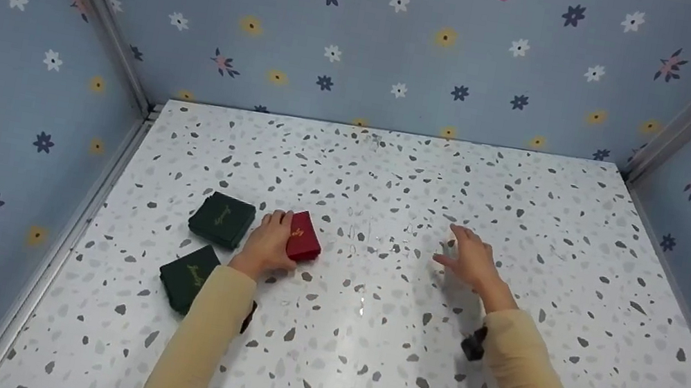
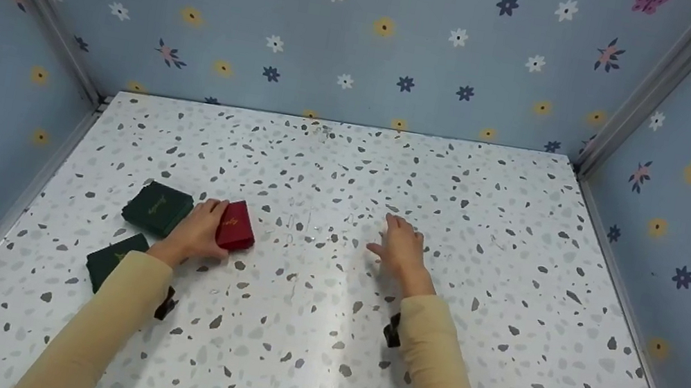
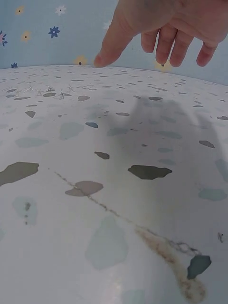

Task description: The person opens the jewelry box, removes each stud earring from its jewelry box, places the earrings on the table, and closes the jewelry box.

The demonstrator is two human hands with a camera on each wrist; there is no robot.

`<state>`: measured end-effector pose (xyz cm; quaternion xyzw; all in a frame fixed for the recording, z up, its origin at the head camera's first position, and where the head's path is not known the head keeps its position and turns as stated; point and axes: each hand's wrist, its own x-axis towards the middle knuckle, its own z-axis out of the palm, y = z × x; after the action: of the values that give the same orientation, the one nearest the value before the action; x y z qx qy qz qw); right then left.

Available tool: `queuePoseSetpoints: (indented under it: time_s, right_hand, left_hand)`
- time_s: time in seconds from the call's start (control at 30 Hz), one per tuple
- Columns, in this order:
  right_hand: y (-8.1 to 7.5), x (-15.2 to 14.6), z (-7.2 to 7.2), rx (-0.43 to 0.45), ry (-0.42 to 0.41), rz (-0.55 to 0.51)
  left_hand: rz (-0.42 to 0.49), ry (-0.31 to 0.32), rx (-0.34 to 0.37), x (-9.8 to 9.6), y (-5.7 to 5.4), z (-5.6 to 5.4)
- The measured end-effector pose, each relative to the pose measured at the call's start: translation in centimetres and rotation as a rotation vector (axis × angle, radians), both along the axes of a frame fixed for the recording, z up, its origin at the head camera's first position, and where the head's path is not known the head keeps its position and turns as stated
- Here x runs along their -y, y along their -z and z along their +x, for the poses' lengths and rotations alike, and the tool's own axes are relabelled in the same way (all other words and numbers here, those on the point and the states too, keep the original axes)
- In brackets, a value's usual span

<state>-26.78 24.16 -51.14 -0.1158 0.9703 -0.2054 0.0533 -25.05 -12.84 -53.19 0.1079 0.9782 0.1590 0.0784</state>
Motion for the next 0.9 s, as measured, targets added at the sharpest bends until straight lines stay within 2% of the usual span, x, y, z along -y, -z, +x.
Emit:
queuePoseSetpoints:
  time_s: [0.3,0.47,0.67,0.9]
  right_hand:
    - [-0.5,0.6,-1.0,0.002,0.014,0.013]
    - [-0.7,0.8,-1.3,0.006,0.014,0.007]
    - [-0.9,0.8,-1.5,-0.027,0.0,-0.002]
    - [-1.1,0.9,-1.9,-0.056,0.002,0.005]
  left_hand:
    - [-0.02,0.001,-0.002,0.6,0.3,-0.1]
    - [-0.016,-0.005,0.007,0.6,0.1,-0.2]
    - [-0.013,-0.015,-0.019,0.1,-0.3,-0.3]
    - [-0.066,-0.011,-0.063,-0.9,-1.0,-0.8]
